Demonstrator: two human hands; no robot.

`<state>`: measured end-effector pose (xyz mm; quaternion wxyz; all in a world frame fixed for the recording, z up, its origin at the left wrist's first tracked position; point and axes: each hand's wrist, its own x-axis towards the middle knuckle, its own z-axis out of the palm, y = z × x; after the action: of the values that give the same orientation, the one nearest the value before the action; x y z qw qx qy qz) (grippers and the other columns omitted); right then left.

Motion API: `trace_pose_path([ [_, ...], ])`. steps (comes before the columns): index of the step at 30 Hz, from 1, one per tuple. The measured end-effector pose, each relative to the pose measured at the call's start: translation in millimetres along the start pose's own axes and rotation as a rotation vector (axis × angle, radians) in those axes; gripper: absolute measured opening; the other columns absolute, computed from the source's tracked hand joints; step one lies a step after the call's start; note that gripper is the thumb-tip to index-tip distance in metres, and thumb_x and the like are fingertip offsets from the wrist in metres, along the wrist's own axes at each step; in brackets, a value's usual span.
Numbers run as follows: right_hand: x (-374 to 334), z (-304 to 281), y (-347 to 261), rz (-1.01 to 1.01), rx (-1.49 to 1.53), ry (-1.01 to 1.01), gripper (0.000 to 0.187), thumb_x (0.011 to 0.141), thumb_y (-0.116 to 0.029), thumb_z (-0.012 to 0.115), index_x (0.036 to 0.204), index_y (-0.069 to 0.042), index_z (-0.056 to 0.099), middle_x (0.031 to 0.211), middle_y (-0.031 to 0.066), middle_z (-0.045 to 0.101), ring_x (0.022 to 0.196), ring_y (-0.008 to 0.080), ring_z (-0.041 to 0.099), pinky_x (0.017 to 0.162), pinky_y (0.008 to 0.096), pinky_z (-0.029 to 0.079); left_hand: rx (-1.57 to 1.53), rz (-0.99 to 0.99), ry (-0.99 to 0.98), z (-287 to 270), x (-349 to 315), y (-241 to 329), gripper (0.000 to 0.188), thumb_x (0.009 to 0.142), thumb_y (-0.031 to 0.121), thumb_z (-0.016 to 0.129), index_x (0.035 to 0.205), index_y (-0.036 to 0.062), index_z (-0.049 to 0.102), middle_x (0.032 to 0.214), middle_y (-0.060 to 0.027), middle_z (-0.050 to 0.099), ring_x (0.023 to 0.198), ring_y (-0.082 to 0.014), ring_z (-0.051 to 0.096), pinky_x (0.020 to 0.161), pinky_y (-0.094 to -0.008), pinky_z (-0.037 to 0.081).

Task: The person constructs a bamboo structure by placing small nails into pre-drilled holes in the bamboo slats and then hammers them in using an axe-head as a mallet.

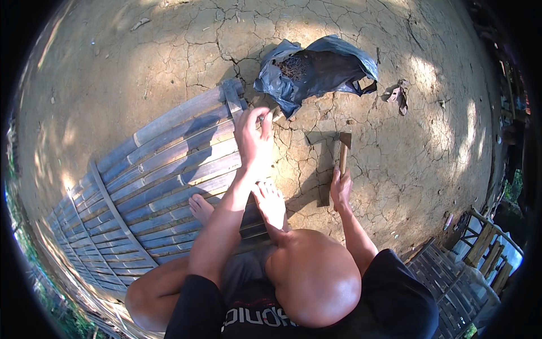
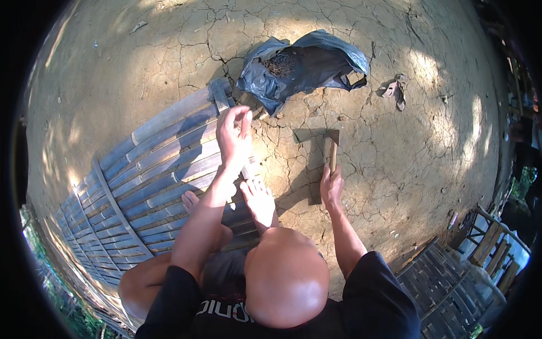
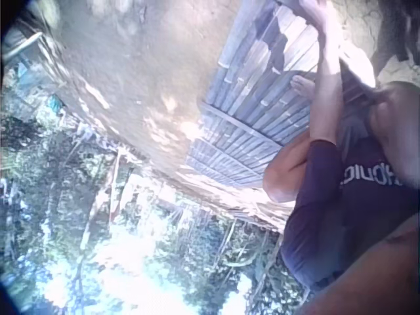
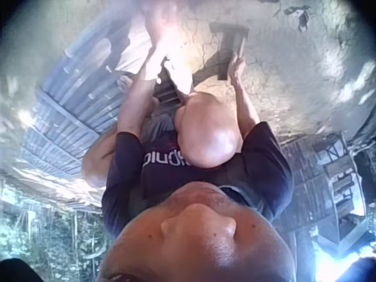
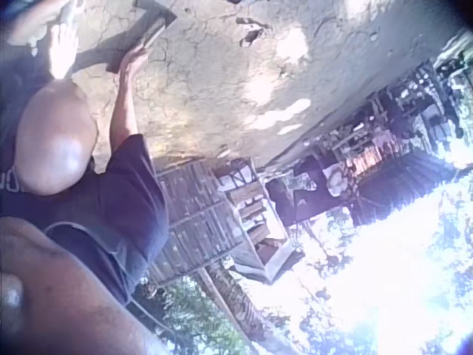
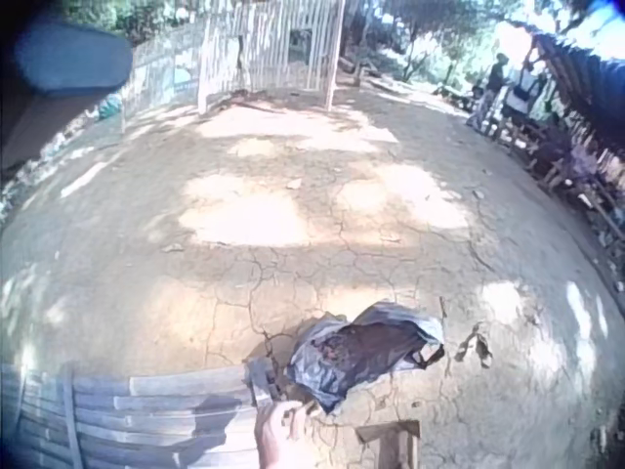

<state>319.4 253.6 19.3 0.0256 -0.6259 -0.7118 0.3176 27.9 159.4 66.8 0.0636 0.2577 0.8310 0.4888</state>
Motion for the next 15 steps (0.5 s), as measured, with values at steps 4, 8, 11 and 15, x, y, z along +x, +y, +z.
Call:
trace_pose_path([
  [4, 6.7, 8.3, 22.4, 0.068, 0.023, 0.049, 0.041, 0.102, -0.040, 0.055, 0.095, 0.001, 0.056, 0.071, 0.0264, 0.061, 0.067, 0.0457, 0.062, 0.060, 0.0504, 0.044, -0.059, 0.133, -0.273, 49.1, 92.5, 32.7, 0.016, 0.092, 0.006, 0.064, 0.106, 0.0018, 0.071, 0.092, -0.0133, 0.072, 0.073, -0.0207, 0.068, 0.067, -0.0328, 0.052],
  [8, 8.4, 7.5, 11.5, 0.043, 0.045, 0.082, 0.040, 0.101, -0.039, 0.056, 0.096, 0.001, 0.057, 0.072, 0.0290, 0.062, 0.073, 0.0508, 0.062, 0.062, 0.0535, 0.045, 0.283, 0.122, -0.471, 94.3, 141.1, 6.2, 0.017, 0.088, 0.006, 0.065, 0.102, 0.0043, 0.075, 0.092, -0.0195, 0.073, 0.081, -0.0348, 0.070, 0.077, -0.0406, 0.055],
  [11, 8.8, 9.4, 15.7, 0.033, 0.038, 0.099, 0.040, 0.101, -0.039, 0.056, 0.098, 0.001, 0.056, 0.071, 0.0303, 0.062, 0.073, 0.0528, 0.061, 0.061, 0.0562, 0.044, 0.398, 0.087, -0.604, 111.7, 149.0, -20.8, 0.021, 0.082, 0.002, 0.066, 0.100, 0.0072, 0.075, 0.101, -0.0208, 0.071, 0.092, -0.0392, 0.069, 0.081, -0.0460, 0.055],
  [15, 9.4, 9.3, 16.4, 0.018, 0.041, 0.114, 0.038, 0.101, -0.038, 0.057, 0.099, 0.000, 0.057, 0.069, 0.0299, 0.061, 0.069, 0.0534, 0.060, 0.059, 0.0563, 0.044, 0.400, 0.263, -0.513, 120.0, 142.9, -34.7, 0.014, 0.082, 0.007, 0.072, 0.095, 0.0073, 0.075, 0.093, -0.0163, 0.070, 0.091, -0.0369, 0.068, 0.081, -0.0459, 0.053],
])
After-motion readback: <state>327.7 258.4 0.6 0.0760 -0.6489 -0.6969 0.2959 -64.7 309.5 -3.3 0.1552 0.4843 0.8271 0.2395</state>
